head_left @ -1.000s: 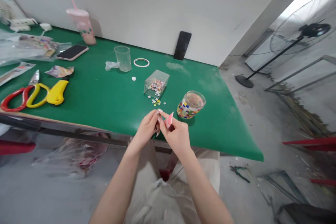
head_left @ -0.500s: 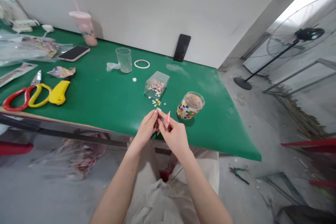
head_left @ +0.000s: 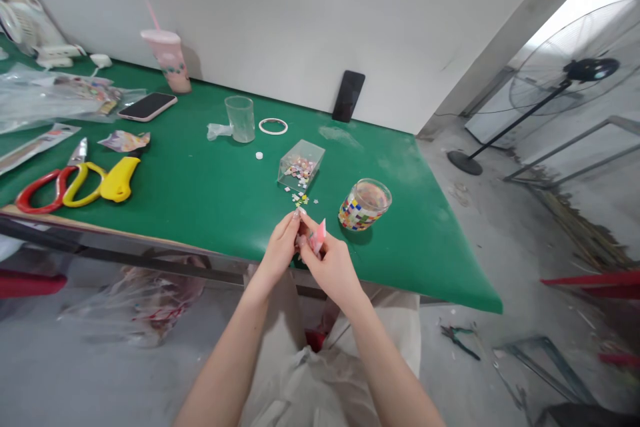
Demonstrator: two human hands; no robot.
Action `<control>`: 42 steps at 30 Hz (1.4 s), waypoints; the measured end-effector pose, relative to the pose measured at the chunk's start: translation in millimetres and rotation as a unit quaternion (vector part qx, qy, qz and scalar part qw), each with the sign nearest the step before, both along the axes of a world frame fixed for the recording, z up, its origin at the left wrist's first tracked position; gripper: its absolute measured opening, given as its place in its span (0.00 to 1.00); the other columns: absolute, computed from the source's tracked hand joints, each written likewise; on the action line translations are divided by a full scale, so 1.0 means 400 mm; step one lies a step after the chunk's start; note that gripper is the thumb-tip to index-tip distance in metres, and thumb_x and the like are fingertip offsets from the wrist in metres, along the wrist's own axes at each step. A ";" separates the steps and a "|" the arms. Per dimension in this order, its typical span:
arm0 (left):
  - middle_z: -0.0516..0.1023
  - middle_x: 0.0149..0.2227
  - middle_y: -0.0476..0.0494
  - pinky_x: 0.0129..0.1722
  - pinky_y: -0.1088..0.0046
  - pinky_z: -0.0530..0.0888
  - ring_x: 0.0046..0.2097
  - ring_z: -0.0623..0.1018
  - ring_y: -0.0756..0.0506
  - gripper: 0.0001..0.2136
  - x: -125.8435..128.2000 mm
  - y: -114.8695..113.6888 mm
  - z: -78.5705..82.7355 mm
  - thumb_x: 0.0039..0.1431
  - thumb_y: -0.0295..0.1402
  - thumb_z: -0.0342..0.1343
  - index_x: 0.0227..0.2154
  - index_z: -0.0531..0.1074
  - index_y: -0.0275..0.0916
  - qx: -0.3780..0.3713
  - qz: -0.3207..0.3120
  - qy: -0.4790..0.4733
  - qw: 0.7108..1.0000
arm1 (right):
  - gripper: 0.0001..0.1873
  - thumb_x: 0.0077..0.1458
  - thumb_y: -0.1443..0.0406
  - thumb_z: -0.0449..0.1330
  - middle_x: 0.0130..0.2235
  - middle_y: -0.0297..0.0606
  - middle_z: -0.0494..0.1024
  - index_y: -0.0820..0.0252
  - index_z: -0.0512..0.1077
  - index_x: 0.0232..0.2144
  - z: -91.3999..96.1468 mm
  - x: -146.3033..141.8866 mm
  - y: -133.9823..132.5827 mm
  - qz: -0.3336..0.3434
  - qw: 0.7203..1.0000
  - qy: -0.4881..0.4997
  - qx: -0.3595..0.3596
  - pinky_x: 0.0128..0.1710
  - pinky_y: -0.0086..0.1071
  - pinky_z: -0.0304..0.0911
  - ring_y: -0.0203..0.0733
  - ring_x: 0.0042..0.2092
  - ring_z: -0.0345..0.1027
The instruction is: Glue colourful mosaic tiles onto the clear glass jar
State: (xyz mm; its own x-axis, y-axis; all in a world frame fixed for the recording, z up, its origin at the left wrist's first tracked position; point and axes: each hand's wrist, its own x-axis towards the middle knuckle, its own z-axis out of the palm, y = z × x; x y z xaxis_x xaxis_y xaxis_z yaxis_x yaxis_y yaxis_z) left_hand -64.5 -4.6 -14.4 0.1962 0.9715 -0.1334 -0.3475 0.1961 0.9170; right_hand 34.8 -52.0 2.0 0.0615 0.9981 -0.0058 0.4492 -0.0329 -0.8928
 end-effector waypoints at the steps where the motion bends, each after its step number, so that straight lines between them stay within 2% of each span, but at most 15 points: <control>1: 0.62 0.18 0.56 0.18 0.79 0.57 0.19 0.59 0.55 0.17 0.000 0.000 0.000 0.50 0.47 0.58 0.24 0.66 0.37 0.001 0.002 -0.001 1.000 | 0.27 0.55 0.63 0.54 0.21 0.26 0.60 0.51 0.63 0.58 -0.001 -0.001 0.000 0.002 1.000 0.006 0.000 0.22 0.24 0.51 0.30 0.21 0.50; 9: 0.62 0.18 0.56 0.18 0.81 0.57 0.19 0.60 0.56 0.17 -0.001 0.004 -0.013 0.49 0.47 0.59 0.24 0.66 0.37 -0.005 0.002 -0.018 1.000 | 0.28 0.54 0.63 0.56 0.20 0.25 0.63 0.57 0.62 0.58 0.001 0.008 -0.004 0.028 0.997 0.066 -0.003 0.21 0.21 0.52 0.27 0.20 0.50; 13: 0.60 0.18 0.56 0.17 0.81 0.56 0.18 0.58 0.56 0.17 -0.002 0.001 -0.007 0.50 0.48 0.57 0.24 0.65 0.37 -0.015 -0.007 -0.031 0.999 | 0.29 0.53 0.60 0.58 0.16 0.22 0.63 0.61 0.63 0.57 0.018 0.027 -0.002 -0.018 0.986 0.167 0.021 0.16 0.21 0.53 0.27 0.16 0.53; 17: 0.60 0.17 0.57 0.17 0.81 0.55 0.17 0.58 0.56 0.17 -0.004 -0.001 -0.001 0.51 0.47 0.57 0.24 0.64 0.38 -0.016 -0.011 -0.037 0.999 | 0.23 0.52 0.52 0.58 0.16 0.30 0.71 0.64 0.74 0.42 0.038 0.043 0.009 -0.082 0.958 0.275 0.024 0.14 0.22 0.56 0.31 0.17 0.62; 20: 0.60 0.17 0.56 0.17 0.81 0.56 0.17 0.59 0.56 0.17 -0.005 -0.001 -0.006 0.51 0.47 0.56 0.24 0.65 0.38 -0.012 -0.017 -0.039 0.999 | 0.22 0.48 0.50 0.61 0.20 0.34 0.75 0.63 0.75 0.35 0.041 0.043 0.021 -0.089 0.953 0.290 0.013 0.13 0.22 0.56 0.32 0.19 0.65; 23: 0.62 0.17 0.55 0.18 0.80 0.56 0.18 0.60 0.56 0.17 -0.007 0.001 -0.016 0.51 0.48 0.57 0.25 0.66 0.37 -0.008 -0.024 -0.039 0.999 | 0.20 0.45 0.51 0.64 0.19 0.32 0.74 0.62 0.73 0.32 0.033 0.032 0.037 -0.104 0.952 0.288 0.011 0.13 0.21 0.54 0.31 0.19 0.65; 29: 0.58 0.15 0.57 0.16 0.80 0.54 0.16 0.56 0.56 0.17 -0.007 0.001 -0.018 0.52 0.48 0.55 0.24 0.64 0.38 0.001 -0.034 -0.040 0.999 | 0.19 0.46 0.54 0.64 0.16 0.24 0.69 0.57 0.64 0.37 0.010 0.021 0.069 -0.087 0.938 0.332 0.048 0.14 0.20 0.52 0.29 0.16 0.60; 35: 0.56 0.14 0.58 0.16 0.80 0.53 0.16 0.55 0.56 0.16 -0.006 -0.004 -0.006 0.53 0.47 0.55 0.24 0.63 0.38 0.004 -0.040 -0.041 0.998 | 0.19 0.47 0.57 0.63 0.17 0.20 0.65 0.55 0.62 0.38 -0.012 0.021 0.087 -0.082 0.924 0.370 0.056 0.17 0.20 0.54 0.27 0.17 0.59; 42: 0.56 0.13 0.57 0.16 0.79 0.52 0.16 0.55 0.56 0.18 -0.006 -0.003 -0.009 0.54 0.47 0.54 0.22 0.64 0.37 0.009 -0.051 -0.036 0.998 | 0.14 0.54 0.59 0.59 0.16 0.21 0.65 0.56 0.62 0.42 -0.040 0.016 0.093 -0.049 0.933 0.343 0.094 0.18 0.22 0.52 0.28 0.17 0.54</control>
State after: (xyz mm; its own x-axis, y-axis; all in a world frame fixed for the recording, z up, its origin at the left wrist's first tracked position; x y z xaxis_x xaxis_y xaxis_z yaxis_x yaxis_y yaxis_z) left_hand -66.8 -5.9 -18.2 0.3032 0.9479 -0.0976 -0.3919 0.2174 0.8940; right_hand 41.1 -15.0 -14.0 0.1991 0.9750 0.0981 -0.2272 0.1433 -0.9632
